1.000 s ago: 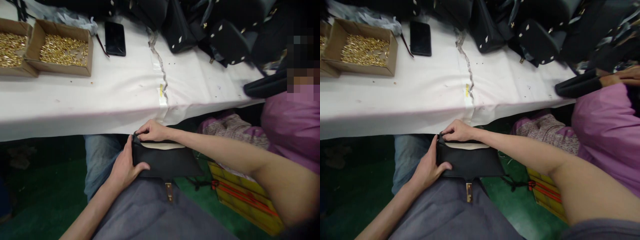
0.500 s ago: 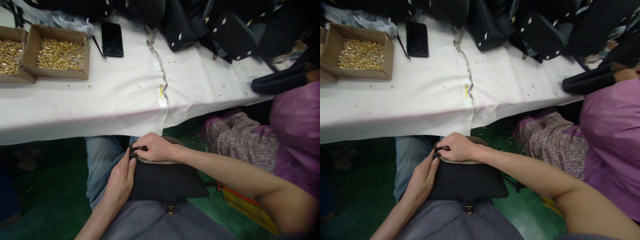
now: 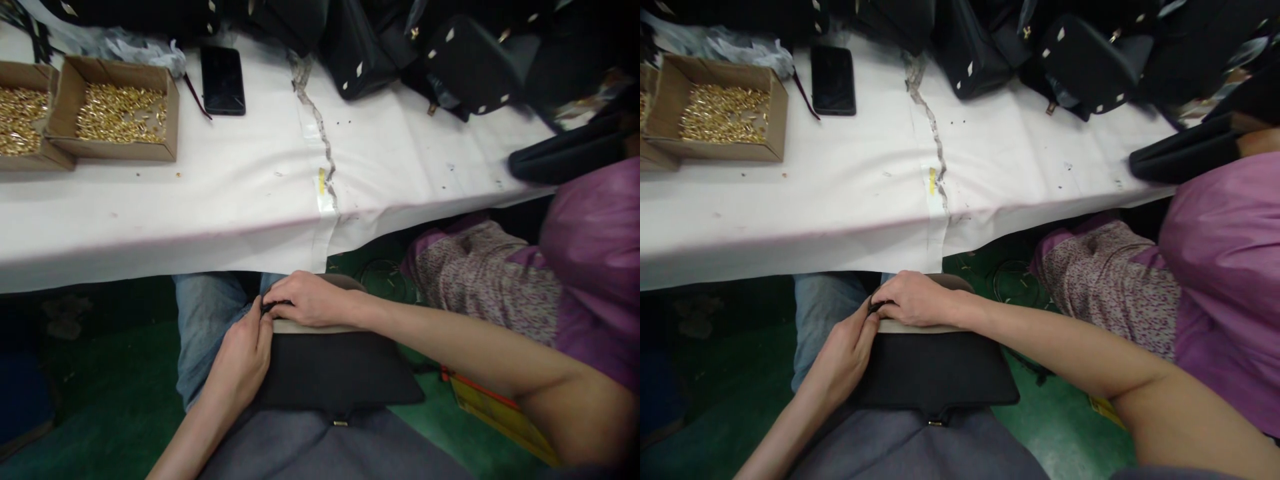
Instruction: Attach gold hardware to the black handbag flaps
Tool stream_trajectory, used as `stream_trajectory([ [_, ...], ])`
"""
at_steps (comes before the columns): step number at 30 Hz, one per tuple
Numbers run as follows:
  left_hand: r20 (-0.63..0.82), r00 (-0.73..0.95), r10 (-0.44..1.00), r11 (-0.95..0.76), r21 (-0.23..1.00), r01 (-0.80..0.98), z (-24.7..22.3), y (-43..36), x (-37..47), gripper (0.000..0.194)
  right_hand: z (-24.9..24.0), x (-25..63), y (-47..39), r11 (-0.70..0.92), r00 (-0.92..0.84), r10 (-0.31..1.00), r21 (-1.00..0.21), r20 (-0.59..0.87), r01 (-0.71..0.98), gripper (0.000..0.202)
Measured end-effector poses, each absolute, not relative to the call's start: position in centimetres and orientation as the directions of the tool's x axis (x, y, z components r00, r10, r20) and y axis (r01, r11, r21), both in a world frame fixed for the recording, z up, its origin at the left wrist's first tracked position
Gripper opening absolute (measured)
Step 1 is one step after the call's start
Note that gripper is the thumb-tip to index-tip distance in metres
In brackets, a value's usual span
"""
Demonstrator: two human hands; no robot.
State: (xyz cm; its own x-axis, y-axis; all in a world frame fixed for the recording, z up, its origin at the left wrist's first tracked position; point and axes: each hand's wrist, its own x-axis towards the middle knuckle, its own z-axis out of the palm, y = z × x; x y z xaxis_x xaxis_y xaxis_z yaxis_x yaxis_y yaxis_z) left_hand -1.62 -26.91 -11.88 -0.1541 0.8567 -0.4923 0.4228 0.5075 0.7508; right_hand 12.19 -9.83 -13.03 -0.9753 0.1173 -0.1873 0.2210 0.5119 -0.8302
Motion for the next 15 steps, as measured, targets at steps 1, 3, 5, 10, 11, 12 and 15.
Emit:
stream_trajectory([
  [1,-0.500,-0.159,0.851,0.515,0.735,0.441,-12.0,-27.1,-1.6,0.060,-12.9,12.1,-9.9,0.509,-0.974,0.114,-0.830,-0.198,0.228,0.019],
  [3,-0.510,-0.176,0.842,0.528,0.712,0.463,-12.1,-27.3,-1.4,0.063,-12.5,12.1,-10.0,0.510,-0.966,0.127,-0.821,-0.224,0.257,0.018],
  [5,-0.508,-0.178,0.843,0.529,0.717,0.455,-12.0,-27.3,-1.4,0.063,-12.0,12.3,-10.1,0.517,-0.955,0.161,-0.802,-0.251,0.298,0.018],
  [10,-0.484,-0.167,0.859,0.509,0.771,0.383,-11.9,-27.3,-1.4,0.058,-10.5,13.2,-10.7,0.558,-0.900,0.295,-0.707,-0.321,0.435,0.028],
  [11,-0.474,-0.170,0.864,0.502,0.780,0.373,-12.0,-27.3,-1.4,0.058,-10.4,13.3,-10.8,0.567,-0.902,0.293,-0.702,-0.318,0.432,0.027],
  [12,-0.461,-0.173,0.870,0.492,0.790,0.366,-12.2,-27.3,-1.5,0.058,-10.4,13.3,-10.9,0.576,-0.909,0.281,-0.704,-0.307,0.416,0.024],
  [15,-0.431,-0.162,0.888,0.460,0.813,0.358,-12.4,-27.5,-1.9,0.057,-10.8,13.0,-11.1,0.615,-0.937,0.227,-0.706,-0.266,0.350,0.016],
])
